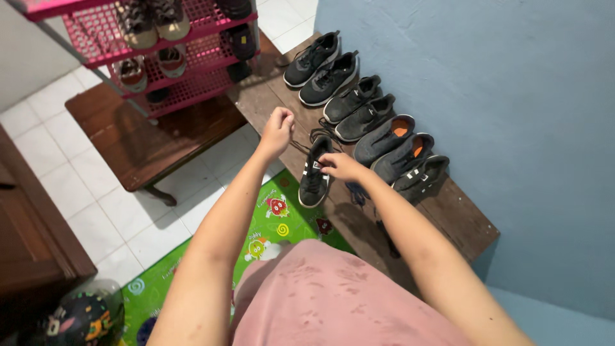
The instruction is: The person removes a black shoelace from a black sneaker and then re-laces the same shoe by threading the lace through the eyelets. The person works on one shoe at a time on a wooden bench with other shoes nearby.
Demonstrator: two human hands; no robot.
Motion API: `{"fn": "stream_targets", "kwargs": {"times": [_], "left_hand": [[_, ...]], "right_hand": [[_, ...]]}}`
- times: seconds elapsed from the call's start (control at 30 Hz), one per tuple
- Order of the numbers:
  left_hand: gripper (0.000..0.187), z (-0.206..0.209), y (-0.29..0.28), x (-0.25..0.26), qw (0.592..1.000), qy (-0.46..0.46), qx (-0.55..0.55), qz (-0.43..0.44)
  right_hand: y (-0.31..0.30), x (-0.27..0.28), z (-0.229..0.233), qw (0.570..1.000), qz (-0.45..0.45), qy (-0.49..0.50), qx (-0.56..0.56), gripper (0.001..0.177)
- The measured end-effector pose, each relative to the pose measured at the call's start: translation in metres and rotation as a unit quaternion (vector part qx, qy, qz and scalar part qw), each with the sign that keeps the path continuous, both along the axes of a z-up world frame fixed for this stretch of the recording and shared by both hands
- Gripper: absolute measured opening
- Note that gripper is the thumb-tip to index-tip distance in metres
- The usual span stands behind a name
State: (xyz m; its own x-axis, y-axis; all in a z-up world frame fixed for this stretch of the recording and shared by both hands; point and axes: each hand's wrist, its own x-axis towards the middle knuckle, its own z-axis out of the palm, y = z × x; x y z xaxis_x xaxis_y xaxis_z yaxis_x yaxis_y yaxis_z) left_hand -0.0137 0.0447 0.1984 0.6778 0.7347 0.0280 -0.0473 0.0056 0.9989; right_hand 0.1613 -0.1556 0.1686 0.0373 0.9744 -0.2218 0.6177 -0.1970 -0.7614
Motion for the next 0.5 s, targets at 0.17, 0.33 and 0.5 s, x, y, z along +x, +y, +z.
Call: {"fn": "stream_targets", "kwargs": {"times": [0.17, 0.33, 0.5], "left_hand": [[0.012, -0.038, -0.008, -0.028, 0.989, 0.054, 0.077, 0.110], [0.015, -0.065, -0.024, -0.065, 0.973, 0.136, 0.101, 0.156], [0.019, -0.092, -0.039, -0.081, 0.971, 0.217, 0.016, 0.104]], "right_hand": [[-0.009, 0.005, -0.046, 0.999, 0.038, 0.000, -0.018, 0.027], [-0.020, -0.014, -0.092, 0.995, 0.099, -0.003, 0.020, 0.031], [-0.017, -0.038, -0.122, 0.992, -0.044, -0.005, 0.117, 0.027]]}}
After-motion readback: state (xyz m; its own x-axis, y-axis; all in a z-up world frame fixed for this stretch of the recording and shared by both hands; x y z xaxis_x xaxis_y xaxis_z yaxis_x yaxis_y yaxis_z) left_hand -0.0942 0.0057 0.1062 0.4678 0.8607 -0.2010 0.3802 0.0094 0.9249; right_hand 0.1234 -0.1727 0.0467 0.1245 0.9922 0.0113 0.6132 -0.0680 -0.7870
